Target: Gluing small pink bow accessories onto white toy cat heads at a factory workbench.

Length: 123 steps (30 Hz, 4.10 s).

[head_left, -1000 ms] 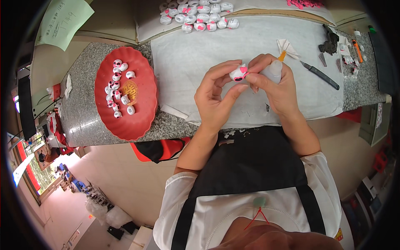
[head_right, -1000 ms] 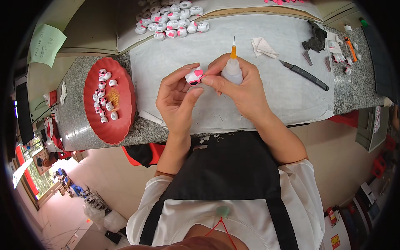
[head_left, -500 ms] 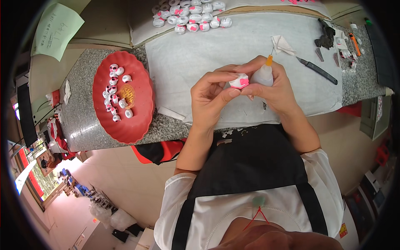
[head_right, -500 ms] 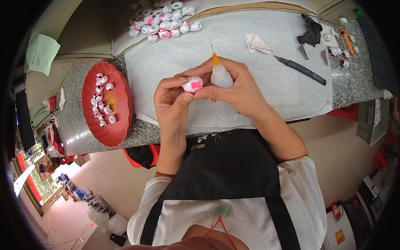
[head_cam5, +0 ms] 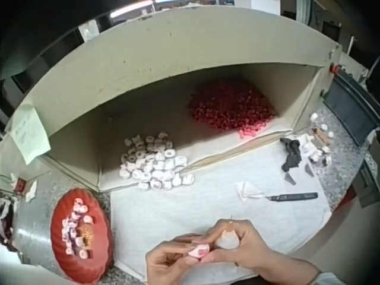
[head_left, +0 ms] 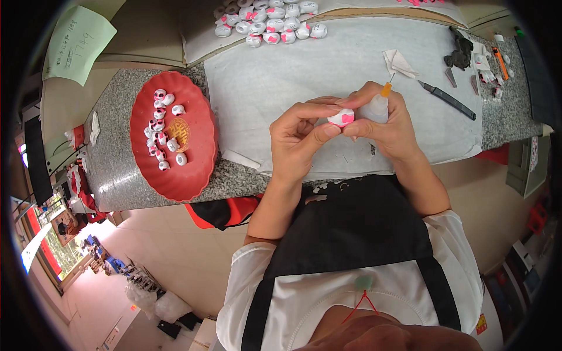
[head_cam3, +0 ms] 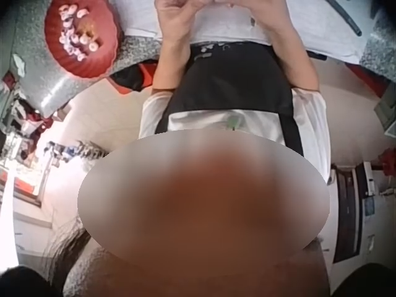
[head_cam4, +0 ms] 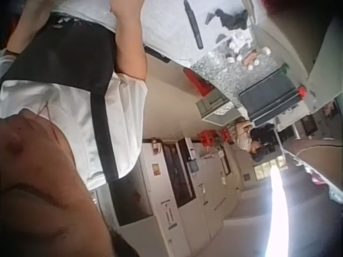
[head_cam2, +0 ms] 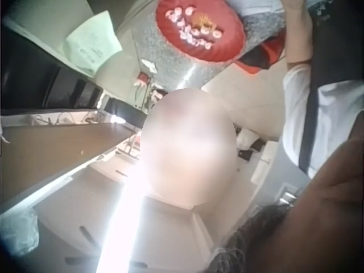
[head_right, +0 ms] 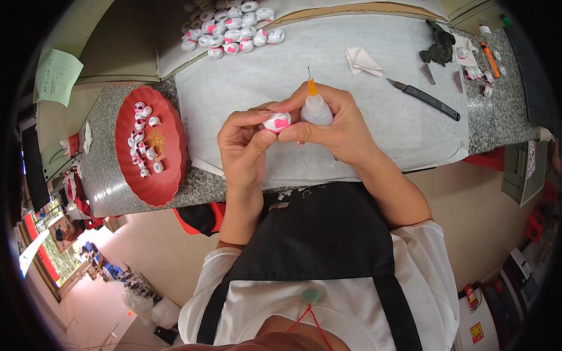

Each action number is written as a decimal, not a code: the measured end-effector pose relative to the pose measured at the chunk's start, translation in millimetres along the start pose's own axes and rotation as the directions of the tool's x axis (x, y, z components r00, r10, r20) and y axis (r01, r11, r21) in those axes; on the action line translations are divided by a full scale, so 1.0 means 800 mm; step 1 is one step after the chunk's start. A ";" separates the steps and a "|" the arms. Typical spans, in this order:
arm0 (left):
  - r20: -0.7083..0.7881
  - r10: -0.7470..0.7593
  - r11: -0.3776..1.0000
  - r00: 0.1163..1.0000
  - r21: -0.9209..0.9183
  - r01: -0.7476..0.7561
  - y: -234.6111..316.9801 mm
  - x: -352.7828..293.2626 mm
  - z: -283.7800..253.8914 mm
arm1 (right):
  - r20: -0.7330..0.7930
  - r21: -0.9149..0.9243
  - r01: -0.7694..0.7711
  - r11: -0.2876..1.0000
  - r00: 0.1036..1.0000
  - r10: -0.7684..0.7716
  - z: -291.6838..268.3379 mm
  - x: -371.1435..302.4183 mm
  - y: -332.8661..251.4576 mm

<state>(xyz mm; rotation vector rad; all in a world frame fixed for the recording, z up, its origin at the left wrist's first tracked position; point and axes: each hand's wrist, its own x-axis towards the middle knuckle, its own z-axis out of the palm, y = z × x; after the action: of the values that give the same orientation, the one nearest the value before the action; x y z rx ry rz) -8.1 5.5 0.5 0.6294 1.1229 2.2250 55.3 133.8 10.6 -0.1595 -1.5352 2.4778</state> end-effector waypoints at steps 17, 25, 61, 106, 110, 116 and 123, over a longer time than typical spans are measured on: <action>-0.114 -0.002 0.979 0.993 0.203 0.025 0.002 -0.003 0.009 | -0.036 -0.029 -0.024 0.999 0.999 0.023 0.003 0.000 0.000; -0.011 0.033 0.999 0.999 0.017 -0.033 -0.002 -0.001 -0.002 | 0.049 -0.039 -0.044 0.998 0.998 0.046 0.000 -0.002 -0.001; 0.332 0.305 -0.189 0.893 0.940 -0.285 0.036 0.086 -0.032 | -0.185 -0.804 0.091 0.587 0.901 -0.392 -0.070 0.008 -0.031; -0.198 0.043 0.995 0.979 0.097 -0.024 0.001 0.006 0.000 | 0.144 -0.446 0.657 0.607 0.723 -0.676 0.008 -0.017 -0.028; -0.213 0.030 0.995 0.977 0.100 -0.008 0.002 0.005 0.000 | 0.158 -0.451 0.654 0.608 0.728 -0.667 0.006 -0.019 -0.029; -0.223 0.022 0.999 0.974 0.043 -0.012 0.003 0.006 0.003 | 0.161 -0.461 0.668 0.585 0.711 -0.685 0.005 -0.019 -0.032; -0.198 0.009 0.997 0.980 0.076 0.006 0.001 0.005 0.000 | 0.130 -0.522 0.617 0.588 0.739 -0.660 0.010 -0.020 -0.033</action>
<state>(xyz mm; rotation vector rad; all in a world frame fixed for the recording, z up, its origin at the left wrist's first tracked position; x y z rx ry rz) -10.8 7.8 1.8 0.4462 1.3113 2.2941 72.5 134.1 37.5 0.1910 -1.8028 1.4219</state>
